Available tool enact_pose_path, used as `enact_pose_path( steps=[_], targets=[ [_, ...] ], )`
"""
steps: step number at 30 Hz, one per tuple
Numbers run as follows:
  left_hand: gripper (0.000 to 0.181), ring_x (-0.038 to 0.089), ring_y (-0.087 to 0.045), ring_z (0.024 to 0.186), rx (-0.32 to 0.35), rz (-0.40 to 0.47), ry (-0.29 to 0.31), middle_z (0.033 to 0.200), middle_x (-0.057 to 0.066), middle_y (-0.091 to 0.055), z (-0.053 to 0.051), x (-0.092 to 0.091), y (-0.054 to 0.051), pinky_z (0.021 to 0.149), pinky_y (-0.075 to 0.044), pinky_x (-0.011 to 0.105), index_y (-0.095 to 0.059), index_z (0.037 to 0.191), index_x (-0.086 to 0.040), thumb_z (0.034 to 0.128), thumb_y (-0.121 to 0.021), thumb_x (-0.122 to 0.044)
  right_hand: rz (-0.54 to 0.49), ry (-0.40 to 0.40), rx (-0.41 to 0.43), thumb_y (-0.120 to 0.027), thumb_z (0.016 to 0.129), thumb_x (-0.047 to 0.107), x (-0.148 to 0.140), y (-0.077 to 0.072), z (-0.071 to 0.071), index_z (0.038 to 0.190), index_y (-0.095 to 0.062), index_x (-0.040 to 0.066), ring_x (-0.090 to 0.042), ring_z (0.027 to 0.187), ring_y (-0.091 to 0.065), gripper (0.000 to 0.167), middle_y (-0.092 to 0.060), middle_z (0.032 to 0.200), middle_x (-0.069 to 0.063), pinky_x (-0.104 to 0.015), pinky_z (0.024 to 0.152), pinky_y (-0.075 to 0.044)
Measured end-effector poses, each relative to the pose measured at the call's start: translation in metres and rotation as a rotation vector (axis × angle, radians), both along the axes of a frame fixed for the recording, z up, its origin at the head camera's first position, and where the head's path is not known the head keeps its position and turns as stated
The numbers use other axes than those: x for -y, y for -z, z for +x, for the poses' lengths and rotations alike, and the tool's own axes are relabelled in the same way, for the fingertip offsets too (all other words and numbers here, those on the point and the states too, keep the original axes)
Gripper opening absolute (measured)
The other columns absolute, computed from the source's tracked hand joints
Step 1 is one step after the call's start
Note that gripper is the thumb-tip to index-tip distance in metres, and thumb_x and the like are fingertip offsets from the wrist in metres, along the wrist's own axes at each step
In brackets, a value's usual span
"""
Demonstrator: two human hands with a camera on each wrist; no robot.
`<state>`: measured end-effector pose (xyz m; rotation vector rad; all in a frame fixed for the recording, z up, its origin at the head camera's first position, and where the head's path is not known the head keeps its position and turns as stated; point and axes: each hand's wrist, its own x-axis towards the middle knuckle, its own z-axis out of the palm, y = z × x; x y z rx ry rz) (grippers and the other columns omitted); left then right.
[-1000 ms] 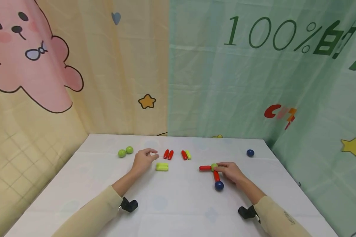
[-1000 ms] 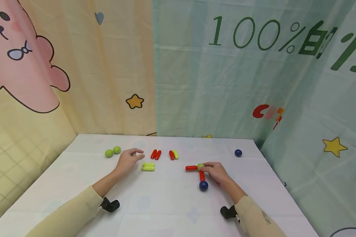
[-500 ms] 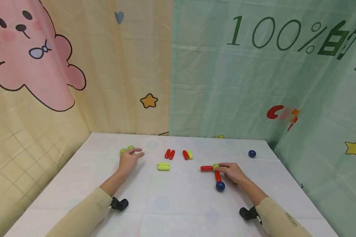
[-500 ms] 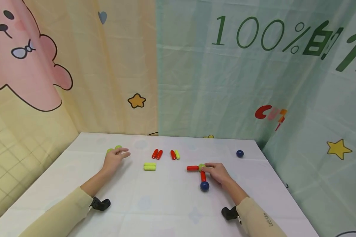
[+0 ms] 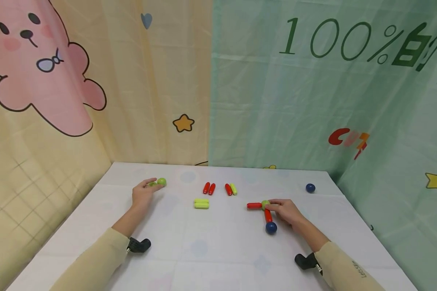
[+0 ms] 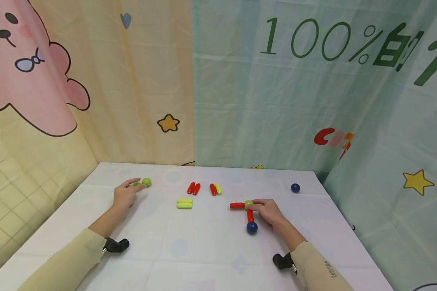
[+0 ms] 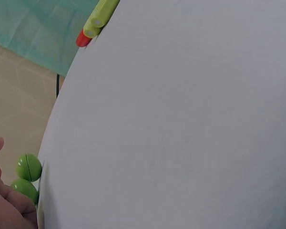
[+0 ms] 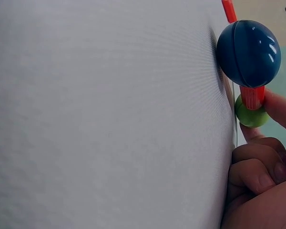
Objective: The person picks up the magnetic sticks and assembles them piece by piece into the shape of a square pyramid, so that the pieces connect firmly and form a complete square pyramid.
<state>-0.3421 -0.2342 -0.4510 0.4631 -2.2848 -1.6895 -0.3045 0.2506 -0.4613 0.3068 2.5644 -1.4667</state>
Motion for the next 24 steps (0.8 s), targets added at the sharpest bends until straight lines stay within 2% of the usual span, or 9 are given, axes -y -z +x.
enact_pose_path(
  steps=[3, 6, 8, 11, 13, 18, 24],
  targets=[
    [0.050, 0.011, -0.036, 0.066, 0.004, 0.016, -0.010, 0.072, -0.006, -0.040, -0.003, 0.006, 0.000, 0.057, -0.032, 0.025, -0.065, 0.133, -0.007, 0.0864, -0.078, -0.020, 0.001, -0.006, -0.007, -0.070, 0.092, 0.039, 0.000, 0.001, 0.000, 0.136, -0.062, 0.007, -0.019, 0.059, -0.038, 0.055, -0.043, 0.073, -0.002, -0.028, 0.054, -0.029],
    [0.052, 0.008, -0.035, 0.059, 0.013, 0.020, -0.005, 0.066, -0.009, -0.038, -0.006, 0.012, 0.001, 0.054, -0.032, 0.024, -0.063, 0.135, -0.006, 0.0867, -0.077, -0.018, -0.001, -0.007, -0.012, -0.070, 0.092, 0.040, -0.001, 0.002, 0.000, 0.136, -0.062, 0.007, -0.019, 0.058, -0.038, 0.056, -0.042, 0.073, -0.003, -0.028, 0.054, -0.029],
    [0.053, 0.007, -0.036, 0.058, 0.024, 0.008, 0.005, 0.066, -0.009, -0.040, -0.008, 0.014, 0.001, 0.053, -0.032, 0.025, -0.061, 0.137, -0.006, 0.0875, -0.076, -0.017, -0.005, -0.008, -0.013, -0.071, 0.091, 0.041, -0.001, 0.003, 0.000, 0.136, -0.062, 0.007, -0.020, 0.062, -0.040, 0.057, -0.046, 0.079, -0.005, -0.028, 0.055, -0.030],
    [0.053, 0.010, -0.040, 0.063, 0.049, -0.026, 0.014, 0.071, -0.005, -0.046, -0.009, 0.016, 0.002, 0.057, -0.036, 0.026, -0.060, 0.137, -0.005, 0.0878, -0.075, -0.017, 0.002, -0.016, -0.021, -0.072, 0.090, 0.043, -0.001, 0.003, 0.000, 0.135, -0.062, 0.006, -0.021, 0.078, -0.045, 0.059, -0.055, 0.100, -0.010, -0.028, 0.061, -0.034],
    [0.053, 0.013, -0.043, 0.070, 0.061, -0.053, 0.012, 0.078, -0.002, -0.050, -0.010, 0.015, 0.004, 0.063, -0.038, 0.027, -0.059, 0.137, -0.004, 0.0876, -0.074, -0.016, 0.010, -0.018, -0.026, -0.072, 0.090, 0.043, -0.001, 0.003, 0.000, 0.135, -0.063, 0.006, -0.021, 0.081, -0.045, 0.059, -0.055, 0.102, -0.012, -0.028, 0.061, -0.034],
    [0.049, 0.020, -0.049, 0.084, 0.076, -0.102, -0.016, 0.089, 0.007, -0.057, -0.011, 0.012, 0.007, 0.074, -0.041, 0.030, -0.061, 0.134, -0.002, 0.0873, -0.072, -0.012, 0.022, -0.016, -0.037, -0.071, 0.091, 0.039, -0.001, 0.003, -0.001, 0.134, -0.064, 0.005, -0.020, 0.069, -0.043, 0.056, -0.047, 0.083, -0.006, -0.028, 0.058, -0.032],
    [0.047, 0.023, -0.051, 0.089, 0.082, -0.107, -0.026, 0.095, 0.012, -0.058, -0.011, 0.011, 0.009, 0.077, -0.043, 0.032, -0.061, 0.133, 0.000, 0.0881, -0.071, -0.010, 0.021, -0.018, -0.047, -0.070, 0.092, 0.038, -0.001, 0.004, -0.002, 0.134, -0.064, 0.005, -0.018, 0.068, -0.042, 0.054, -0.046, 0.082, -0.004, -0.028, 0.058, -0.032]
  ],
)
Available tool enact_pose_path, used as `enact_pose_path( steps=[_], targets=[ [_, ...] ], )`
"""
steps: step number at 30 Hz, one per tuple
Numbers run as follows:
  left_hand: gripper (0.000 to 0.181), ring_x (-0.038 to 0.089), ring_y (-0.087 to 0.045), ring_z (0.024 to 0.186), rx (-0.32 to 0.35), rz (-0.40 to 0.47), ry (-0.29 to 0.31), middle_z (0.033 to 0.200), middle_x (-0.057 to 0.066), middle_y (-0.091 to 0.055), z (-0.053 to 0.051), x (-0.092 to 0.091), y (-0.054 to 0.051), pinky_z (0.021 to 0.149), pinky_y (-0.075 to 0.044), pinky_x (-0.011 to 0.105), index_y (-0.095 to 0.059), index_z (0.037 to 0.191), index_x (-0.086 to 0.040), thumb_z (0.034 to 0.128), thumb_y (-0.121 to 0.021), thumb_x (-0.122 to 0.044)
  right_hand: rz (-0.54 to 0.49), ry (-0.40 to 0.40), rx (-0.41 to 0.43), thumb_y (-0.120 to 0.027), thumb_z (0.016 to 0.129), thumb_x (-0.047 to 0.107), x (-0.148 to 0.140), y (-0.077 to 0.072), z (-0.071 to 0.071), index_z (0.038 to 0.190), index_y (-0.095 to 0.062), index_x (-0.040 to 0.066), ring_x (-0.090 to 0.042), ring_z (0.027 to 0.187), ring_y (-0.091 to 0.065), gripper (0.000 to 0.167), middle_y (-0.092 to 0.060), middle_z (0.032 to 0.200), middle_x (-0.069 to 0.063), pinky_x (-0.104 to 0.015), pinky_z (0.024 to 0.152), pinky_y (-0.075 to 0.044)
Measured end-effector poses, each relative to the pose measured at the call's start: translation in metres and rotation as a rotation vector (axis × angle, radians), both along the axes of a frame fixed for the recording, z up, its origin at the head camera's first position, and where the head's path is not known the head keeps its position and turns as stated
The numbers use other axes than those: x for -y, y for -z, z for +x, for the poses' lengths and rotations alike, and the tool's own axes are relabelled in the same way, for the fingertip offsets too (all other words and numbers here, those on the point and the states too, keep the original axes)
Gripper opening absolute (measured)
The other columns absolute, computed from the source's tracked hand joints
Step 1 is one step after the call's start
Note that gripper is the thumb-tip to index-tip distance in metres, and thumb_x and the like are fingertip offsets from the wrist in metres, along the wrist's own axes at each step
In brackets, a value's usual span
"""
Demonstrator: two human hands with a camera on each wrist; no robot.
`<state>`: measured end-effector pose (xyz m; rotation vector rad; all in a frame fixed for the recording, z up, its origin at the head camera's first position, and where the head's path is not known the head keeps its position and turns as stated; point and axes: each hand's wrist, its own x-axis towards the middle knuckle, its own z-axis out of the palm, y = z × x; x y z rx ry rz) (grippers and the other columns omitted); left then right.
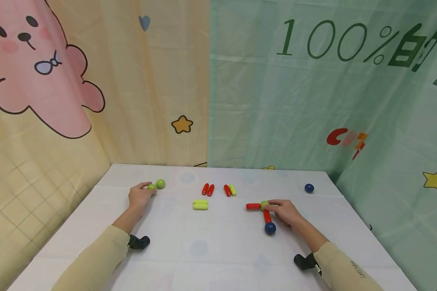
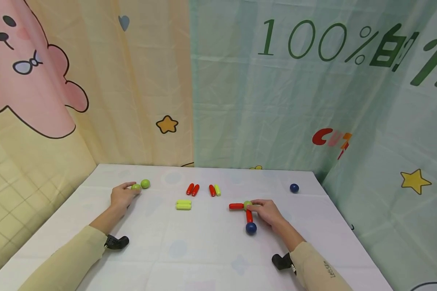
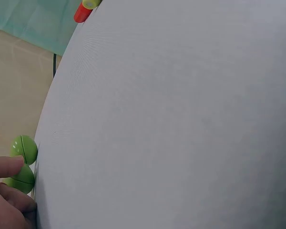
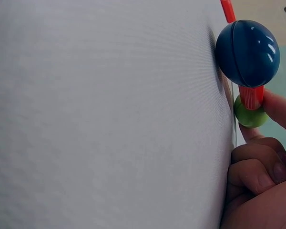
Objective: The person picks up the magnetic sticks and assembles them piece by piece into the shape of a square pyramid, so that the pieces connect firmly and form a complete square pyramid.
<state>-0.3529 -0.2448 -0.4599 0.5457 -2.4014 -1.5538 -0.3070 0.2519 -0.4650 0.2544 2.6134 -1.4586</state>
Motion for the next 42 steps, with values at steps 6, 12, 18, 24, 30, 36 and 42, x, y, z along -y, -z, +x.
enact_pose_path(
  steps=[6, 12, 18, 24, 30, 36, 42],
  targets=[
    [0.048, 0.037, -0.050, 0.125, 0.010, 0.033, 0.024, 0.135, 0.026, -0.055, 0.002, 0.000, 0.001, 0.106, -0.042, 0.048, -0.059, 0.136, 0.001, 0.0901, -0.069, -0.011, -0.005, 0.010, 0.001, -0.070, 0.092, 0.038, 0.001, -0.001, -0.002, 0.134, -0.063, 0.005, -0.018, 0.063, -0.041, 0.054, -0.045, 0.079, -0.004, -0.027, 0.056, -0.031],
    [0.047, 0.042, -0.036, 0.144, 0.013, 0.055, 0.037, 0.150, 0.026, -0.045, 0.006, 0.002, 0.002, 0.116, -0.032, 0.052, -0.060, 0.135, 0.003, 0.0905, -0.069, -0.010, 0.007, 0.003, 0.000, -0.070, 0.092, 0.038, 0.001, 0.001, -0.002, 0.134, -0.064, 0.005, -0.020, 0.073, -0.044, 0.054, -0.051, 0.091, -0.007, -0.028, 0.059, -0.033],
    [0.046, 0.042, -0.035, 0.144, 0.013, 0.056, 0.043, 0.150, 0.026, -0.046, 0.009, 0.000, 0.000, 0.116, -0.032, 0.052, -0.061, 0.133, 0.003, 0.0908, -0.069, -0.012, 0.014, 0.000, -0.012, -0.070, 0.092, 0.038, 0.001, 0.000, -0.002, 0.133, -0.065, 0.006, -0.019, 0.067, -0.042, 0.052, -0.048, 0.084, -0.005, -0.027, 0.057, -0.032],
    [0.045, 0.043, -0.032, 0.147, 0.027, 0.070, 0.036, 0.151, 0.026, -0.045, 0.012, -0.001, -0.003, 0.118, -0.029, 0.053, -0.061, 0.132, 0.004, 0.0913, -0.070, -0.013, 0.017, 0.002, -0.003, -0.070, 0.092, 0.039, 0.002, -0.002, -0.002, 0.134, -0.064, 0.007, -0.019, 0.063, -0.041, 0.054, -0.044, 0.077, -0.003, -0.028, 0.056, -0.031],
    [0.045, 0.042, -0.029, 0.149, 0.039, 0.077, 0.038, 0.152, 0.024, -0.045, 0.014, -0.003, -0.006, 0.120, -0.024, 0.053, -0.062, 0.132, 0.003, 0.0918, -0.071, -0.016, 0.017, 0.006, 0.004, -0.070, 0.092, 0.039, 0.001, -0.003, -0.001, 0.135, -0.063, 0.006, -0.019, 0.063, -0.041, 0.054, -0.045, 0.078, -0.004, -0.028, 0.056, -0.031],
    [0.047, 0.039, -0.035, 0.144, 0.018, 0.077, 0.068, 0.149, 0.024, -0.048, 0.017, -0.009, -0.007, 0.118, -0.027, 0.052, -0.063, 0.132, 0.003, 0.0918, -0.072, -0.021, 0.010, 0.008, 0.010, -0.071, 0.091, 0.040, 0.002, -0.003, 0.001, 0.135, -0.063, 0.006, -0.019, 0.062, -0.040, 0.056, -0.044, 0.076, -0.004, -0.028, 0.056, -0.031],
    [0.052, 0.038, -0.041, 0.139, 0.006, 0.082, 0.098, 0.147, 0.026, -0.049, 0.022, -0.022, -0.011, 0.114, -0.034, 0.050, -0.061, 0.132, 0.006, 0.0904, -0.072, -0.023, -0.004, 0.014, 0.017, -0.071, 0.091, 0.041, 0.001, -0.001, 0.001, 0.135, -0.063, 0.006, -0.019, 0.058, -0.037, 0.057, -0.040, 0.071, -0.002, -0.028, 0.054, -0.030]
  ],
)
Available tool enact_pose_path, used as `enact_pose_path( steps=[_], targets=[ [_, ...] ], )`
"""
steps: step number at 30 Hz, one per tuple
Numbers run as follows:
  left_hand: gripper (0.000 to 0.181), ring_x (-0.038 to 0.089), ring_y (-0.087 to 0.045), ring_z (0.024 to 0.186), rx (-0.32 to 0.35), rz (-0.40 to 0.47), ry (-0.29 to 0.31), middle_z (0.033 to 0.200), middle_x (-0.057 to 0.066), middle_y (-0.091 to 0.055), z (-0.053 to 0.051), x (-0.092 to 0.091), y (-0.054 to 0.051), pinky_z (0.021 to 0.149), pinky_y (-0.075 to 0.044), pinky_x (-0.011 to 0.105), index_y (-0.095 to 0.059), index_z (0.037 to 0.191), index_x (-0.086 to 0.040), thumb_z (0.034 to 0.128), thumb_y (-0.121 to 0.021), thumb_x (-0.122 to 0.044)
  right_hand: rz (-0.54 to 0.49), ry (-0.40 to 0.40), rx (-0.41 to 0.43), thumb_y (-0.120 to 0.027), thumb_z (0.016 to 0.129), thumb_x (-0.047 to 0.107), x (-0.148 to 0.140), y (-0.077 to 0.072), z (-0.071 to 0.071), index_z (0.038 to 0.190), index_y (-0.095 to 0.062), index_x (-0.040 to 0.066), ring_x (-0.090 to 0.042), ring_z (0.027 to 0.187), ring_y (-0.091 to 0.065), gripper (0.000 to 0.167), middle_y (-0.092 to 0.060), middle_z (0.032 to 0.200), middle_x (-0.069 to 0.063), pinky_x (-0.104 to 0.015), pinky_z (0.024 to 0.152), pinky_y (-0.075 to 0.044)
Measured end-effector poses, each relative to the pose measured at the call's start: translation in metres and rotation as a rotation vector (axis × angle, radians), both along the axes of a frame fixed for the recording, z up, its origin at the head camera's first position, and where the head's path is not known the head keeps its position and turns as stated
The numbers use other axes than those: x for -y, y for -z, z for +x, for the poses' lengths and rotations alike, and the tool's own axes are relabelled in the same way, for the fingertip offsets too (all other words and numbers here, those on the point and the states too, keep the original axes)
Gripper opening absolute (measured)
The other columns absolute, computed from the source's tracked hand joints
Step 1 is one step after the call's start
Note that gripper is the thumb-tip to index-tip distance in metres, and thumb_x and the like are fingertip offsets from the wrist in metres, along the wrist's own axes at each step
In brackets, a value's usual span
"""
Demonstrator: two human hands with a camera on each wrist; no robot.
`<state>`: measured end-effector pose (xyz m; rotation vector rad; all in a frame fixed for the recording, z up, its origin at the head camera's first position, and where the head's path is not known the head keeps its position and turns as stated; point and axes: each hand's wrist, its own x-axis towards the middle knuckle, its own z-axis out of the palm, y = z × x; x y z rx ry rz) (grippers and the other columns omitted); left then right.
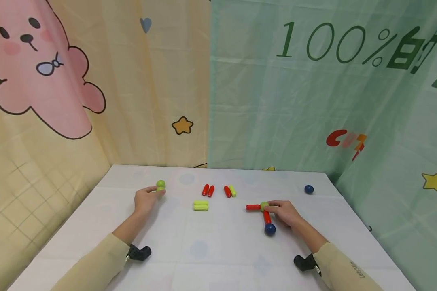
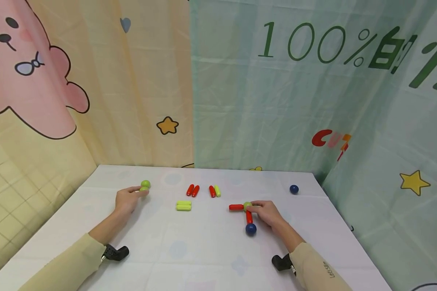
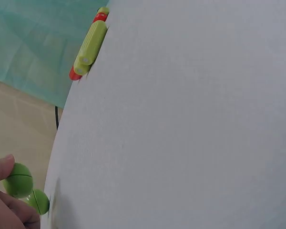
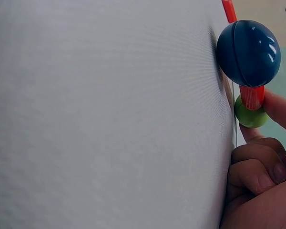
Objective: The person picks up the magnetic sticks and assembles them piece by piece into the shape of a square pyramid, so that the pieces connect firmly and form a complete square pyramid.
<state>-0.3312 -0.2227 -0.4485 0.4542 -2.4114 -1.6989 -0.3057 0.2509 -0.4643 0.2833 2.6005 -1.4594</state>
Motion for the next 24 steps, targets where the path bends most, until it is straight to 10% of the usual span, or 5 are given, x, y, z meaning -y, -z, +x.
enact_pose_path(
  steps=[8, 18, 24],
  targets=[
    [0.048, 0.038, -0.034, 0.147, -0.023, 0.010, 0.060, 0.148, 0.025, -0.049, 0.004, -0.022, -0.007, 0.116, -0.033, 0.048, -0.066, 0.127, 0.004, 0.0877, -0.076, -0.022, -0.004, -0.002, -0.003, -0.071, 0.091, 0.040, 0.000, -0.001, 0.000, 0.135, -0.063, 0.006, -0.019, 0.059, -0.037, 0.057, -0.039, 0.069, -0.001, -0.027, 0.055, -0.029],
    [0.044, 0.025, -0.047, 0.102, -0.029, -0.021, 0.111, 0.130, 0.016, -0.061, 0.012, -0.054, -0.010, 0.076, -0.039, 0.031, -0.072, 0.120, -0.002, 0.0851, -0.080, -0.028, 0.003, -0.003, -0.018, -0.071, 0.091, 0.039, 0.000, 0.000, 0.000, 0.134, -0.064, 0.006, -0.018, 0.053, -0.036, 0.054, -0.036, 0.060, 0.002, -0.026, 0.051, -0.029],
    [0.043, 0.024, -0.047, 0.105, -0.010, -0.002, 0.171, 0.132, 0.014, -0.062, 0.016, -0.073, -0.010, 0.079, -0.039, 0.033, -0.073, 0.119, -0.005, 0.0845, -0.081, -0.029, 0.003, -0.004, -0.017, -0.071, 0.091, 0.038, -0.001, 0.000, -0.001, 0.134, -0.064, 0.006, -0.018, 0.054, -0.036, 0.054, -0.036, 0.060, 0.002, -0.026, 0.052, -0.029]
  ],
)
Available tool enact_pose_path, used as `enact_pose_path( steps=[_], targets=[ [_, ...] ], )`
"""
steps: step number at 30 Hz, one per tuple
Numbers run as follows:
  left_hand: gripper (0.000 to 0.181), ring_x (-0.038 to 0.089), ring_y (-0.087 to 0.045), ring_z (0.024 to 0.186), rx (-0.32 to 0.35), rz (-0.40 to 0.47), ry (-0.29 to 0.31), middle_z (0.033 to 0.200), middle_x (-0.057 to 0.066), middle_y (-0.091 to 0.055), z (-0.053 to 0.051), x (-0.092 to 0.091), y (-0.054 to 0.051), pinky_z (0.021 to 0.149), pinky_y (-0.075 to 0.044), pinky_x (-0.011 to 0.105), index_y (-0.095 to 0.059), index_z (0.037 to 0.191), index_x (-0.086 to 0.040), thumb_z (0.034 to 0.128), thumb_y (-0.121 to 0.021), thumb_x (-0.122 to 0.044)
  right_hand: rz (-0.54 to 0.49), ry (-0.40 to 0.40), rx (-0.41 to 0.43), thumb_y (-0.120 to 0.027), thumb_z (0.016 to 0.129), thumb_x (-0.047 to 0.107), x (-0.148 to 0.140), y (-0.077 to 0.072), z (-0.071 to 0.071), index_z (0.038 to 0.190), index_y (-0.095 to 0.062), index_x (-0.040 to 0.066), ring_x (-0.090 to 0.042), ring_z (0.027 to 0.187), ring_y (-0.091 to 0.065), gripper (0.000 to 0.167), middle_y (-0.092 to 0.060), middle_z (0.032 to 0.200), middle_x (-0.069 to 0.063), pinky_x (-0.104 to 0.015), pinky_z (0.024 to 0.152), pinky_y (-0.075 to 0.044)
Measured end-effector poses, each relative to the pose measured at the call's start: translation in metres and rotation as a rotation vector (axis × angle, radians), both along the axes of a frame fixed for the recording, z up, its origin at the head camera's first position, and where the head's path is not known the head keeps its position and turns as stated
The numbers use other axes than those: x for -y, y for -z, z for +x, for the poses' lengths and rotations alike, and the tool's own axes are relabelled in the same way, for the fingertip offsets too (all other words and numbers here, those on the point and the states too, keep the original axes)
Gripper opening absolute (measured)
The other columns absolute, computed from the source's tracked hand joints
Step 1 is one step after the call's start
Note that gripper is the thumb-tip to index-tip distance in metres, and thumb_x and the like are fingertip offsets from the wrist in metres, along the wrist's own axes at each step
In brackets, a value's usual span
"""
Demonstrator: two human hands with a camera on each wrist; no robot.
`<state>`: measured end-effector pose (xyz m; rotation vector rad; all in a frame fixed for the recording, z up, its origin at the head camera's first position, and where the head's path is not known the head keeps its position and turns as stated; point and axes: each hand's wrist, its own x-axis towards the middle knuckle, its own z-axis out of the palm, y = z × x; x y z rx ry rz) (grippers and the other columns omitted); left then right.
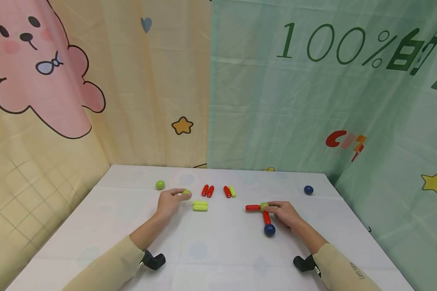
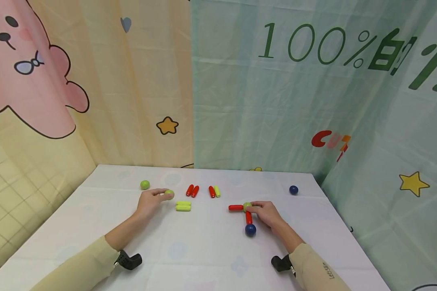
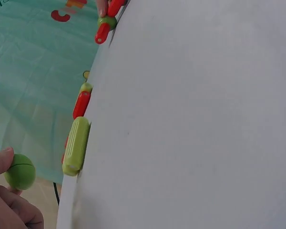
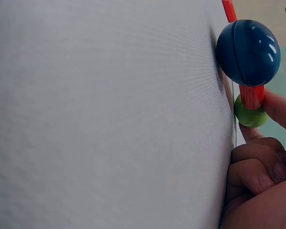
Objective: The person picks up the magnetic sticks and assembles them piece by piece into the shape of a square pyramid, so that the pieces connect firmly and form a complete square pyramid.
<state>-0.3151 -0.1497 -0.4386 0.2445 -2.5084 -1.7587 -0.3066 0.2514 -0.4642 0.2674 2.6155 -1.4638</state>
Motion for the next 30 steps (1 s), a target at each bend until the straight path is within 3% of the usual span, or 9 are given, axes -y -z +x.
enact_pose_path(
  steps=[5, 9, 11, 18, 30],
  targets=[
    [0.041, 0.029, -0.049, 0.120, 0.010, 0.000, 0.049, 0.138, 0.015, -0.061, 0.002, -0.015, 0.002, 0.097, -0.044, 0.044, -0.075, 0.117, -0.007, 0.0844, -0.081, -0.032, -0.004, -0.001, 0.004, -0.071, 0.091, 0.039, 0.001, 0.001, 0.000, 0.134, -0.064, 0.007, -0.018, 0.053, -0.036, 0.054, -0.037, 0.061, 0.002, -0.026, 0.051, -0.029],
    [0.039, 0.032, -0.048, 0.131, 0.006, -0.007, 0.089, 0.138, 0.015, -0.062, 0.002, -0.027, 0.004, 0.107, -0.041, 0.051, -0.076, 0.116, -0.008, 0.0850, -0.081, -0.031, 0.005, 0.002, 0.007, -0.071, 0.091, 0.040, 0.001, 0.001, 0.000, 0.134, -0.064, 0.007, -0.018, 0.054, -0.037, 0.055, -0.038, 0.062, 0.001, -0.027, 0.052, -0.029],
    [0.039, 0.031, -0.050, 0.130, 0.005, -0.017, 0.100, 0.136, 0.014, -0.063, 0.002, -0.034, 0.005, 0.106, -0.042, 0.050, -0.076, 0.116, -0.009, 0.0851, -0.081, -0.032, 0.010, 0.002, 0.006, -0.071, 0.091, 0.040, 0.001, 0.001, 0.000, 0.135, -0.064, 0.007, -0.018, 0.054, -0.037, 0.055, -0.038, 0.063, 0.001, -0.027, 0.052, -0.030],
    [0.034, 0.025, -0.054, 0.111, 0.002, -0.018, 0.171, 0.120, 0.009, -0.068, 0.006, -0.059, 0.005, 0.082, -0.045, 0.033, -0.078, 0.110, -0.009, 0.0841, -0.082, -0.030, 0.011, -0.006, 0.000, -0.070, 0.092, 0.038, 0.001, -0.001, 0.003, 0.135, -0.063, 0.006, -0.018, 0.053, -0.036, 0.054, -0.037, 0.062, 0.001, -0.026, 0.052, -0.030],
    [0.033, 0.023, -0.053, 0.105, -0.023, -0.022, 0.270, 0.114, 0.007, -0.071, 0.004, -0.090, 0.010, 0.080, -0.042, 0.032, -0.079, 0.107, -0.008, 0.0816, -0.084, -0.028, 0.007, -0.002, 0.003, -0.070, 0.092, 0.039, 0.001, -0.001, 0.002, 0.135, -0.064, 0.006, -0.020, 0.063, -0.040, 0.054, -0.044, 0.080, -0.005, -0.028, 0.056, -0.031]
  ],
)
